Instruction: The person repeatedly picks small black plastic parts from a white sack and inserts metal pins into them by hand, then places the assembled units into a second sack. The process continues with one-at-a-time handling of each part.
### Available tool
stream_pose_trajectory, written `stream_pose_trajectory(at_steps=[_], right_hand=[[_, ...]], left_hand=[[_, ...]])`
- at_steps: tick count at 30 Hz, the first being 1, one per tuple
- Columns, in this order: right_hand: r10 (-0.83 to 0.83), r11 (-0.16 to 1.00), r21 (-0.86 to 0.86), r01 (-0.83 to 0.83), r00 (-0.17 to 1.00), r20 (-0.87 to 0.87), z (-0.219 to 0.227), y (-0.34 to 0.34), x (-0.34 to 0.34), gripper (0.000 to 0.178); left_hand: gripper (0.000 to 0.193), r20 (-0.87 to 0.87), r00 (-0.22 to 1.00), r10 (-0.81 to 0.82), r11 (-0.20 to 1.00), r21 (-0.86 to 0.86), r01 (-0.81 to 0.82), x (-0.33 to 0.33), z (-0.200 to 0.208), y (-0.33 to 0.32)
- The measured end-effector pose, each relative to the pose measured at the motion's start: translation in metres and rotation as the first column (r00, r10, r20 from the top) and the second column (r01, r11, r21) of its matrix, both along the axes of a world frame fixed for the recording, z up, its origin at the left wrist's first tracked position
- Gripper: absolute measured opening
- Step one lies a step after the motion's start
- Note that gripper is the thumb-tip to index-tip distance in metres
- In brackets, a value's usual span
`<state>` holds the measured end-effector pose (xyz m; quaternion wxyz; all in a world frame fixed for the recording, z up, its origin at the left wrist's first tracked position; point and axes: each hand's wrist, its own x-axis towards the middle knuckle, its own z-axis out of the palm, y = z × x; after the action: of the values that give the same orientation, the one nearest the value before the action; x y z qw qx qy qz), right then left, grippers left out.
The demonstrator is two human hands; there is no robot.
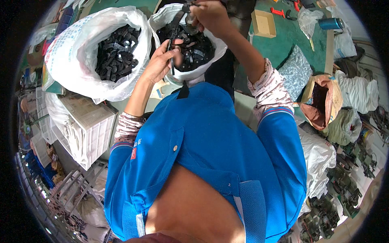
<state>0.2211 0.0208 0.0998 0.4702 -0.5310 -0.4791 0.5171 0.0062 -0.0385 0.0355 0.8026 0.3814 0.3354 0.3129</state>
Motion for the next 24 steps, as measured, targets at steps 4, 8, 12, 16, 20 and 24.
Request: stream_pose_trajectory(at_steps=[4,8,12,16,20,24], right_hand=[[-0.005,0.999,0.035,0.006,1.000,-0.028,-0.038,-0.032,-0.001,0.032],[0.069,0.992,-0.098,-0.081,0.990,-0.121,-0.067,-0.077,-0.028,0.037],[-0.215,0.974,-0.017,0.224,0.907,-0.362,-0.093,-0.088,-0.056,0.024],[-0.315,0.888,0.333,0.318,0.947,-0.065,-0.089,-0.085,-0.044,0.025],[-0.072,0.990,0.116,0.080,0.995,-0.074,-0.078,-0.101,-0.033,0.030],[0.091,0.995,0.058,-0.085,0.991,-0.097,-0.079,-0.100,-0.035,0.036]], left_hand=[[0.025,-0.130,0.990,-0.058,0.996,0.066,0.067,0.006,0.005,0.004],[0.022,-0.092,0.996,0.017,0.995,0.102,-0.008,0.015,-0.014,-0.002],[0.029,-0.287,0.950,-0.120,0.972,0.159,0.171,0.019,-0.014,-0.002],[0.040,-0.179,0.984,-0.008,0.991,0.131,0.032,0.009,-0.028,-0.001],[0.037,0.136,0.988,0.075,0.979,-0.200,-0.047,0.001,-0.014,0.009],[0.064,0.043,0.999,0.031,0.983,-0.181,-0.023,0.003,-0.001,0.005]])
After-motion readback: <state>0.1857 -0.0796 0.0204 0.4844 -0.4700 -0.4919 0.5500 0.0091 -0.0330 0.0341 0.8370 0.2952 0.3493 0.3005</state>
